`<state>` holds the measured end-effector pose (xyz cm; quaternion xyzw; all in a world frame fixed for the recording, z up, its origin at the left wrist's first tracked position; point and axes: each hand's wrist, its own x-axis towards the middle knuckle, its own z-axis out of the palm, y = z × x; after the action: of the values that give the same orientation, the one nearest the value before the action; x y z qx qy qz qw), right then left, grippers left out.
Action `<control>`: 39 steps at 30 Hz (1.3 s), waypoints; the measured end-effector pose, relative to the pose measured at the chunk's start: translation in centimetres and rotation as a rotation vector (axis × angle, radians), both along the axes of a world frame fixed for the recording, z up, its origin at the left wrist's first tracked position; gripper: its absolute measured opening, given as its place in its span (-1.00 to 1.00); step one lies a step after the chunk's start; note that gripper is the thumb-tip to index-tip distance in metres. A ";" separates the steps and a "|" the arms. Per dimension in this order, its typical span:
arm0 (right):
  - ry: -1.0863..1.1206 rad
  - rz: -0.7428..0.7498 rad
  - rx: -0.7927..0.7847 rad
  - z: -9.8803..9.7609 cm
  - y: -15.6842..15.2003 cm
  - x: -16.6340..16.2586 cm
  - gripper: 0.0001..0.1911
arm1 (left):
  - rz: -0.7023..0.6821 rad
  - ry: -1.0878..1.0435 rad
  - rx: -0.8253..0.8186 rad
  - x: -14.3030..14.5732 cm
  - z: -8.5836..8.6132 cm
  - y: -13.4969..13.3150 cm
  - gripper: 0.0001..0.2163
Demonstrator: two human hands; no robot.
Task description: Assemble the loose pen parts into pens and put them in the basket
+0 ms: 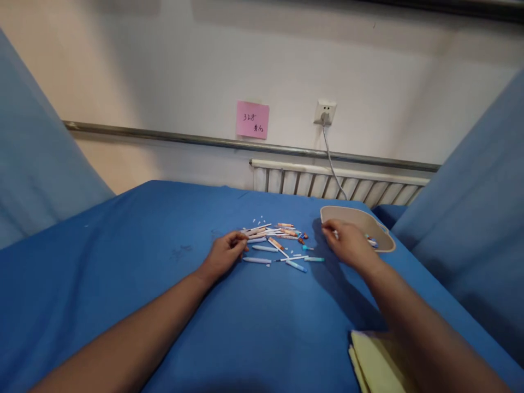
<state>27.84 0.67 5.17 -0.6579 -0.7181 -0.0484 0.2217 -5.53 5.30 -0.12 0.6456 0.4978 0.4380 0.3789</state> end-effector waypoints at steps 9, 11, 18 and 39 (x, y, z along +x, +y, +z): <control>0.009 0.169 -0.196 -3.3 -3.0 -8.0 -0.77 | -0.250 0.498 0.280 0.4 -0.1 -1.4 -0.78; -0.056 0.149 -0.230 -4.4 -2.8 -8.4 -0.74 | -0.315 0.561 0.349 0.5 0.1 -1.6 -0.79; -0.245 0.216 -0.248 -6.0 -2.0 -8.0 -0.70 | -0.468 0.722 0.445 0.9 0.0 -2.0 -0.82; 0.197 0.241 -0.078 -6.5 -1.7 -6.1 -0.82 | 0.039 0.051 0.055 0.1 -0.7 0.6 -0.74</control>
<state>21.74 -1.04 -1.38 -0.5764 -0.7681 0.0713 0.2696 -5.41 5.95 -0.78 0.6568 0.5077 0.4423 0.3395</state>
